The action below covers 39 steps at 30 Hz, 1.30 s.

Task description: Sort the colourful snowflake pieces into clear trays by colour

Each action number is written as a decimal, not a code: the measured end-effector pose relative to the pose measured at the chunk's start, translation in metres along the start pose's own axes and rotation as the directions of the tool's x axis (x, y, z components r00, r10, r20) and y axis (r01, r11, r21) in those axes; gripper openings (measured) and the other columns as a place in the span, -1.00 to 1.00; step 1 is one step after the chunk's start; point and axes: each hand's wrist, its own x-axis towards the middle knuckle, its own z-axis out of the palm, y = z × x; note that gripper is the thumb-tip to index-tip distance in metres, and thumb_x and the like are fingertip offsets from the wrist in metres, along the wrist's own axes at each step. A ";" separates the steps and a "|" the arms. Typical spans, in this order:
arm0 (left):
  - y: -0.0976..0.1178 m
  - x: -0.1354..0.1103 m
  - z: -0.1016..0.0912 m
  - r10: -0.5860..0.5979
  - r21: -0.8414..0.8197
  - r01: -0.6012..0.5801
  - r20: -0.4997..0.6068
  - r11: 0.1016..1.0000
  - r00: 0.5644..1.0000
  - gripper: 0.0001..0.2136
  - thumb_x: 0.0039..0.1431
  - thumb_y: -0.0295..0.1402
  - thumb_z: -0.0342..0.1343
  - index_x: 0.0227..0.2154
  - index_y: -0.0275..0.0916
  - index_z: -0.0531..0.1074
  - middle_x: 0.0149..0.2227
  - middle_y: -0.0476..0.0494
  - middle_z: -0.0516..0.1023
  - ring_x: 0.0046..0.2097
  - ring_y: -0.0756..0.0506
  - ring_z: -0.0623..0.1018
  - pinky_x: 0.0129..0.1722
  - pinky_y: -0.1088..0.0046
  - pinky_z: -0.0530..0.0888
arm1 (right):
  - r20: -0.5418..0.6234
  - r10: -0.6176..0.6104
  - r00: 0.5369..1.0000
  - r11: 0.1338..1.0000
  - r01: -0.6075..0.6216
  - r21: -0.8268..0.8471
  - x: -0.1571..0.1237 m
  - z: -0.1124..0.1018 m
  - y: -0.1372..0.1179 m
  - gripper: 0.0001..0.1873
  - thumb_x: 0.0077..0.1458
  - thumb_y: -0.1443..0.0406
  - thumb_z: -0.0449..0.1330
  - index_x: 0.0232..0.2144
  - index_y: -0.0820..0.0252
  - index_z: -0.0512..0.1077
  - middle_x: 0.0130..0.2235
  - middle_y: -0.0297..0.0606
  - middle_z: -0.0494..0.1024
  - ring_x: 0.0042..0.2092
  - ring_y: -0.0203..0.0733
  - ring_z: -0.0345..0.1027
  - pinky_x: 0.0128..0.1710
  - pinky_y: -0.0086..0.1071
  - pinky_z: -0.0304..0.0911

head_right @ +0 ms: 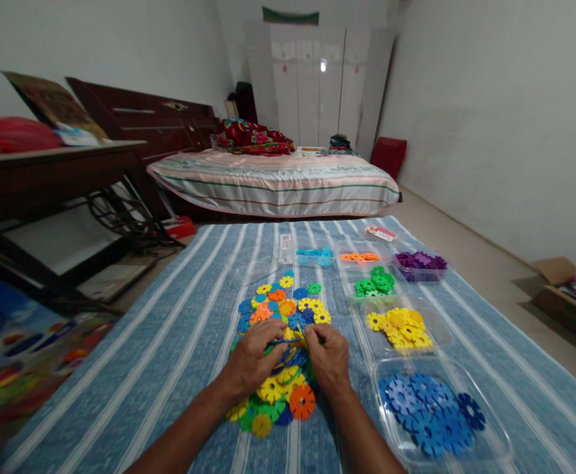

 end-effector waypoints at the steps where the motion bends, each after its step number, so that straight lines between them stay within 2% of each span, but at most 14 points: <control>1: 0.000 0.000 0.000 -0.024 -0.023 0.024 -0.013 0.999 1.000 -0.92 0.08 -0.40 0.07 -0.38 -0.15 0.47 -0.14 -0.17 0.62 -0.02 -0.17 0.56 0.08 0.20 0.46 | 0.000 0.001 1.000 1.000 -0.001 -0.003 0.000 0.000 0.001 -0.64 0.08 0.08 0.16 -0.57 0.20 0.52 -0.54 -0.33 0.50 -0.46 -0.23 0.33 -0.41 -0.40 0.20; 9: 0.000 0.002 -0.006 -0.191 -0.136 0.172 -0.134 0.976 0.972 -0.86 0.13 -0.37 0.03 -0.39 -0.17 0.50 -0.34 -0.03 0.63 -0.26 -0.06 0.60 -0.19 0.42 0.51 | 0.019 0.033 0.999 0.999 -0.033 0.009 -0.001 -0.002 0.002 -0.65 0.07 0.10 0.17 -0.56 0.21 0.53 -0.52 -0.30 0.52 -0.43 -0.21 0.36 -0.39 -0.39 0.22; 14: -0.009 0.003 -0.011 -0.262 -0.183 0.225 -0.216 0.957 0.941 -0.84 0.15 -0.34 0.03 -0.36 -0.17 0.52 -0.31 -0.03 0.64 -0.24 -0.06 0.60 -0.15 0.43 0.51 | 0.033 0.035 0.999 0.999 -0.035 -0.005 -0.002 -0.004 0.000 -0.65 0.05 0.07 0.18 -0.53 0.21 0.55 -0.50 -0.28 0.54 -0.41 -0.17 0.38 -0.38 -0.36 0.24; 21: -0.044 -0.001 -0.017 -0.340 -0.112 0.322 -0.374 0.940 0.863 -0.82 0.14 -0.30 0.04 -0.31 -0.17 0.53 -0.24 -0.06 0.64 -0.15 -0.10 0.60 -0.02 0.34 0.50 | 0.087 0.060 0.994 0.998 -0.060 -0.012 -0.003 -0.007 0.003 -0.64 0.04 0.05 0.21 -0.45 0.22 0.59 -0.42 -0.22 0.59 -0.34 -0.12 0.44 -0.30 -0.30 0.30; 26: -0.064 -0.004 -0.010 -0.291 -0.037 0.301 -0.395 0.953 0.871 -0.87 0.08 -0.32 0.12 -0.32 -0.17 0.52 -0.16 -0.12 0.63 -0.05 -0.15 0.56 0.05 0.25 0.47 | 0.113 0.052 0.992 0.998 -0.047 -0.048 -0.004 -0.009 0.002 -0.67 0.01 0.05 0.24 -0.44 0.21 0.59 -0.44 -0.24 0.59 -0.36 -0.12 0.44 -0.32 -0.30 0.29; 30: -0.075 -0.004 -0.003 -0.316 0.002 0.354 -0.448 0.935 0.836 -0.84 0.05 -0.32 0.15 -0.30 -0.21 0.52 -0.09 -0.23 0.60 0.00 -0.22 0.54 0.10 0.16 0.45 | 0.094 0.046 0.995 0.998 -0.041 -0.055 -0.004 -0.009 0.001 -0.67 0.02 0.06 0.21 -0.49 0.20 0.57 -0.46 -0.26 0.56 -0.38 -0.13 0.41 -0.35 -0.33 0.26; 39: -0.078 -0.001 -0.005 -0.402 -0.027 0.425 -0.384 0.905 0.831 -0.80 0.09 -0.29 0.08 -0.28 -0.22 0.53 -0.15 -0.19 0.63 -0.05 -0.20 0.56 0.06 0.22 0.45 | 0.007 0.001 1.000 0.995 -0.001 -0.097 -0.004 -0.007 0.001 -0.62 0.08 0.03 0.14 -0.51 0.20 0.51 -0.50 -0.31 0.51 -0.41 -0.19 0.36 -0.36 -0.36 0.24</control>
